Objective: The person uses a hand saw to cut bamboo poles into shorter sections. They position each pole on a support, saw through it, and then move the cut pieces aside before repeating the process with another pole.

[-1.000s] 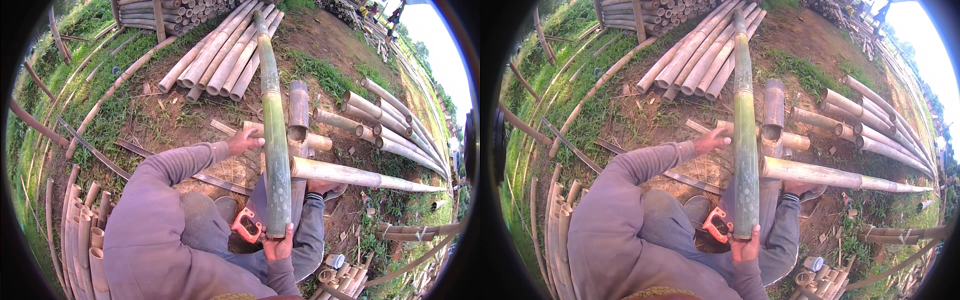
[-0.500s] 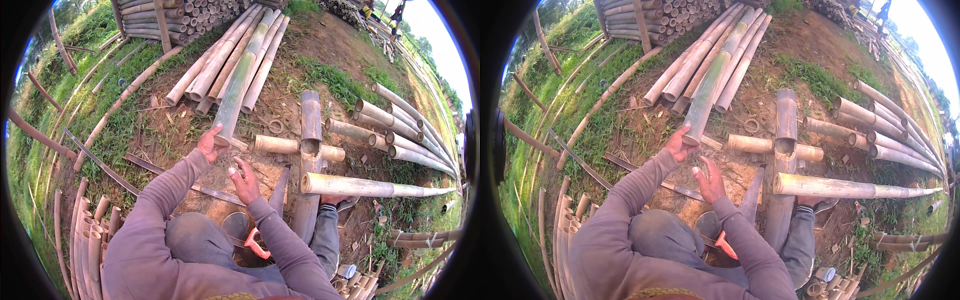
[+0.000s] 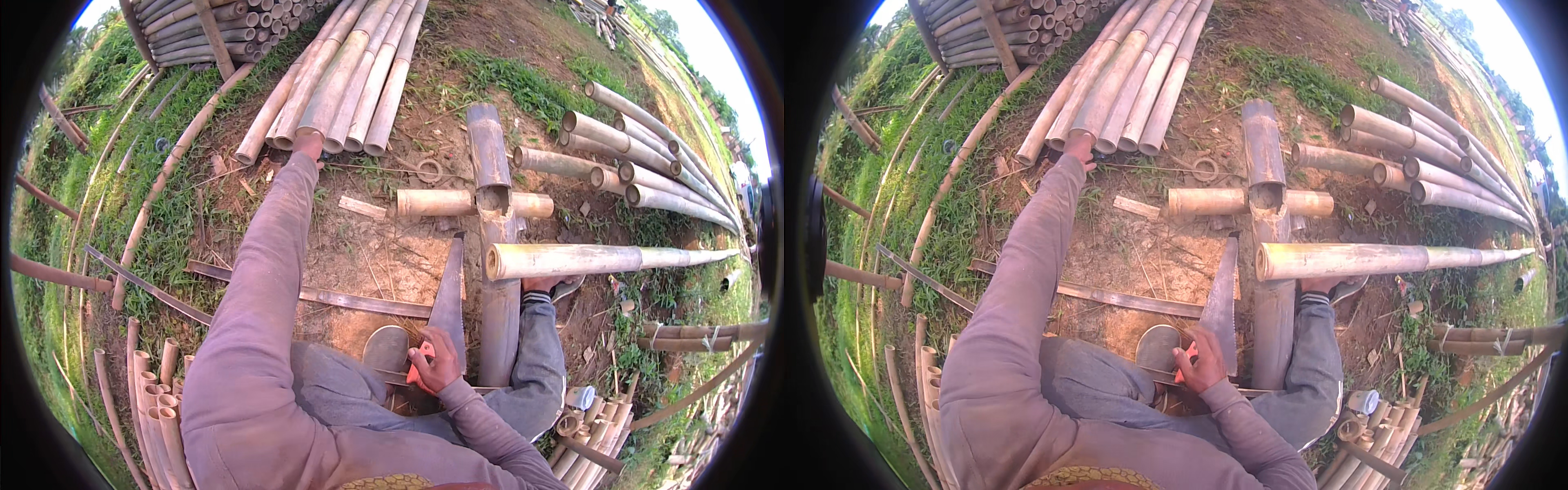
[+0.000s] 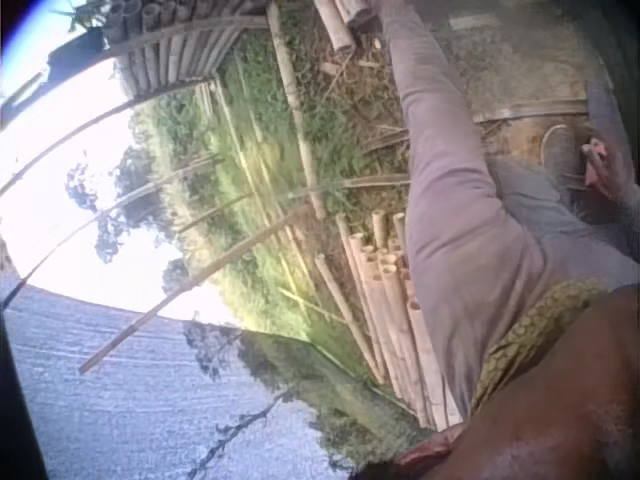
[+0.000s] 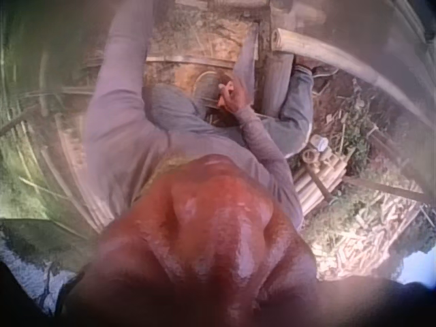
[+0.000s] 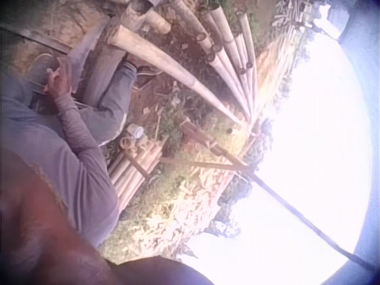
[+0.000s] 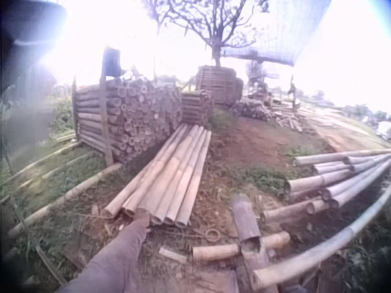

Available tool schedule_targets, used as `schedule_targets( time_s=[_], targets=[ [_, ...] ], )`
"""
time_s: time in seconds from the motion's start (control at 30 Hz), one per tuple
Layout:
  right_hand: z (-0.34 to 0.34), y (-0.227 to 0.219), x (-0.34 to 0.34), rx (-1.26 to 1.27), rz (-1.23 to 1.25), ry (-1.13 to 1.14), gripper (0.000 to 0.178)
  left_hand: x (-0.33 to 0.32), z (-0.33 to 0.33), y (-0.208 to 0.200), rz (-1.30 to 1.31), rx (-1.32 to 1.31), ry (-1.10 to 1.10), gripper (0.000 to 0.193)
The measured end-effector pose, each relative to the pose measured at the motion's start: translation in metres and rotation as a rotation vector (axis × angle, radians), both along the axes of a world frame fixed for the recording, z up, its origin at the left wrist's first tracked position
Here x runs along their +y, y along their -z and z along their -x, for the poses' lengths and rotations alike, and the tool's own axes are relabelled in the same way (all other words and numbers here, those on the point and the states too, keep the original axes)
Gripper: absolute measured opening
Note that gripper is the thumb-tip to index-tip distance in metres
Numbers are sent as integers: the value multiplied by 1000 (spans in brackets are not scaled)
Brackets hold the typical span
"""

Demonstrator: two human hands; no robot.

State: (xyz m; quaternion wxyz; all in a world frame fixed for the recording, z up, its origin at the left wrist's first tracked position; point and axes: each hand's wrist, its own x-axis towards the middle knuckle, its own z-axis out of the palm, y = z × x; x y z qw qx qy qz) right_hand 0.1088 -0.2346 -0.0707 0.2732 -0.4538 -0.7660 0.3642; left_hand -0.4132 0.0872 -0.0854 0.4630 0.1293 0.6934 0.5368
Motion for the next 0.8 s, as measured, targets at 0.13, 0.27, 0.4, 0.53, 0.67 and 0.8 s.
schedule_targets(
  time_s=[0.13, 0.27, 0.4, 0.53, 0.67, 0.8],
  targets=[
    [-20, -5, -20, -353, -32, 117, 48, -34, -46, 31, -27, 371, -84, 72],
    [-49, 10, -51, -471, 60, 239, 49, -89, -178, -1, -144, 747, 793, 69],
    [-40, 13, -49, -441, 0, 242, 49, -114, -321, -70, -578, 1265, 1176, 82],
    [-39, 20, -46, -387, -20, 219, 45, -97, -434, -99, -459, 1403, 1312, 106],
    [-51, 27, -46, -346, -28, 215, 46, -71, -493, -95, -57, 1375, 1404, 97],
    [-71, 15, -28, -195, -77, 325, 42, -88, -461, -122, -75, 1351, 1435, 95]
  ],
)
